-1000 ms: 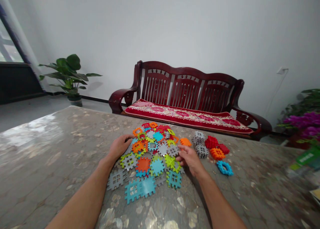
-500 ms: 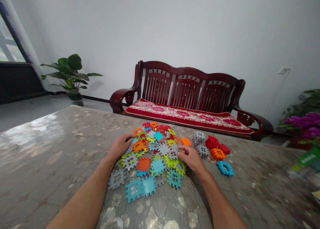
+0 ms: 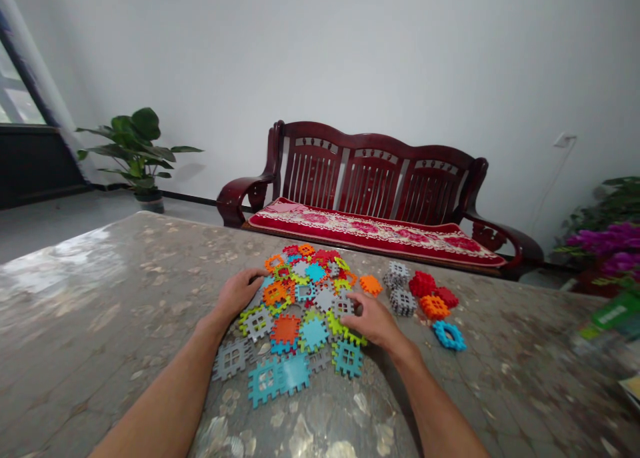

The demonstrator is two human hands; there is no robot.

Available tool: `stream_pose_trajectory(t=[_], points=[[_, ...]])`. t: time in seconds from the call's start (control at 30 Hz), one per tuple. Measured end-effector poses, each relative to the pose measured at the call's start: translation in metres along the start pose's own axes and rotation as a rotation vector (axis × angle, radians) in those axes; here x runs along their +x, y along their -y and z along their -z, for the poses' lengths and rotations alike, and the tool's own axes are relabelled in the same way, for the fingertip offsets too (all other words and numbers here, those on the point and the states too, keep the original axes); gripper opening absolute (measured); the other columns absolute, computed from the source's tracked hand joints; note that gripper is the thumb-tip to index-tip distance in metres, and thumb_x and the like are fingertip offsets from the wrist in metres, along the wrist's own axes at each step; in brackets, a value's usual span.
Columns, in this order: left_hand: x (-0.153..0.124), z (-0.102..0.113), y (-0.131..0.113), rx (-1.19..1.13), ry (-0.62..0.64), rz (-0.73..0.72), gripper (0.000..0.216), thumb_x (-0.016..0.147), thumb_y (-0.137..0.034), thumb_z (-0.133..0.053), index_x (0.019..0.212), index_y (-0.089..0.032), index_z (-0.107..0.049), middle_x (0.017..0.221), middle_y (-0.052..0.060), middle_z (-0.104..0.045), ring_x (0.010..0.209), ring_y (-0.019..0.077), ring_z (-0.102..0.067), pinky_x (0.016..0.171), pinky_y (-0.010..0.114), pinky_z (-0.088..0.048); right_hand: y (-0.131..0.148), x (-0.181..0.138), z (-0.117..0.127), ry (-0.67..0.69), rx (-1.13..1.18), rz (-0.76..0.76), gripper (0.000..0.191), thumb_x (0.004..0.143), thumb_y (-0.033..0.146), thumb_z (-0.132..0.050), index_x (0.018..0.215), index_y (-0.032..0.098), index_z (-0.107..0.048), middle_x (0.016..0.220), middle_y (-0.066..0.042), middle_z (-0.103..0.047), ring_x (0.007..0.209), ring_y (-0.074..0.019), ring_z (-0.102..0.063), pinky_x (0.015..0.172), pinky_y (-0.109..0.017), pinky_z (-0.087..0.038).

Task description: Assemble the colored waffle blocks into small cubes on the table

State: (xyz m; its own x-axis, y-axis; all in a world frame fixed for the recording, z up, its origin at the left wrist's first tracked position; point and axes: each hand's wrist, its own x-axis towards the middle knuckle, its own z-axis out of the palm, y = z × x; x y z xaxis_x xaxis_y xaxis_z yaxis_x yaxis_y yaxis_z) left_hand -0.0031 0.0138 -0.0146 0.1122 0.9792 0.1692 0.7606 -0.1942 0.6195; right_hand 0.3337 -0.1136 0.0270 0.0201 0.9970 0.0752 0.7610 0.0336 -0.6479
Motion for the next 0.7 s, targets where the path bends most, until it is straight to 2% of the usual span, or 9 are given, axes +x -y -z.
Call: stream_pose_trajectory(t=[0.13, 0.23, 0.37, 0.47, 0.57, 0.7], points=[[0.000, 0.000, 0.001, -0.008, 0.000, 0.003, 0.037, 0.087, -0.036, -0.046, 0.111, -0.027, -0.073, 0.115, 0.001, -0.075, 0.105, 0.0222, -0.067, 0.097, 0.032, -0.048, 0.004, 0.000, 0.000, -0.065, -0.066, 0.003, 0.053, 0.069, 0.036, -0.073, 0.120, 0.021, -0.069, 0.100, -0.006, -0.073, 0.087, -0.0225, -0.066, 0.080, -0.034, -0.048], [0.000, 0.000, 0.002, -0.048, -0.014, 0.013, 0.035, 0.084, -0.036, -0.051, 0.109, -0.028, -0.074, 0.113, -0.001, -0.076, 0.105, 0.0217, -0.067, 0.098, 0.031, -0.048, 0.001, 0.001, 0.000, -0.114, -0.024, 0.001, 0.041, 0.073, 0.035, -0.069, 0.112, 0.022, -0.073, 0.088, -0.004, -0.074, 0.079, -0.0197, -0.065, 0.075, -0.031, -0.047], [0.000, -0.001, 0.002, -0.080, -0.030, 0.006, 0.035, 0.081, -0.038, -0.054, 0.107, -0.028, -0.075, 0.110, -0.002, -0.077, 0.105, 0.0219, -0.067, 0.099, 0.030, -0.048, -0.006, 0.005, -0.004, -0.178, 0.143, -0.004, 0.036, 0.073, 0.032, -0.063, 0.104, 0.019, -0.075, 0.071, 0.000, -0.069, 0.066, -0.0164, -0.061, 0.066, -0.027, -0.044], [0.000, -0.001, 0.003, -0.088, -0.033, 0.001, 0.035, 0.080, -0.039, -0.054, 0.105, -0.028, -0.075, 0.109, -0.002, -0.077, 0.103, 0.0222, -0.068, 0.097, 0.031, -0.050, -0.011, 0.009, -0.004, -0.235, 0.380, -0.043, 0.039, 0.071, 0.036, -0.059, 0.101, 0.018, -0.074, 0.068, 0.000, -0.066, 0.063, -0.0165, -0.058, 0.059, -0.026, -0.044], [0.001, -0.001, 0.003, -0.091, -0.030, 0.002, 0.035, 0.080, -0.040, -0.054, 0.105, -0.028, -0.075, 0.108, -0.002, -0.077, 0.102, 0.0223, -0.068, 0.095, 0.031, -0.051, -0.022, 0.013, 0.008, -0.328, 0.566, -0.105, 0.047, 0.070, 0.043, -0.060, 0.106, 0.017, -0.073, 0.076, -0.003, -0.070, 0.063, -0.0173, -0.058, 0.053, -0.026, -0.043], [0.001, 0.000, 0.002, -0.068, -0.031, -0.006, 0.036, 0.081, -0.040, -0.052, 0.106, -0.028, -0.075, 0.109, -0.001, -0.077, 0.102, 0.0222, -0.068, 0.096, 0.031, -0.050, -0.048, 0.017, 0.038, -0.571, 0.528, -0.157, 0.053, 0.069, 0.047, -0.062, 0.110, 0.015, -0.071, 0.079, -0.004, -0.070, 0.063, -0.0172, -0.058, 0.056, -0.027, -0.045]])
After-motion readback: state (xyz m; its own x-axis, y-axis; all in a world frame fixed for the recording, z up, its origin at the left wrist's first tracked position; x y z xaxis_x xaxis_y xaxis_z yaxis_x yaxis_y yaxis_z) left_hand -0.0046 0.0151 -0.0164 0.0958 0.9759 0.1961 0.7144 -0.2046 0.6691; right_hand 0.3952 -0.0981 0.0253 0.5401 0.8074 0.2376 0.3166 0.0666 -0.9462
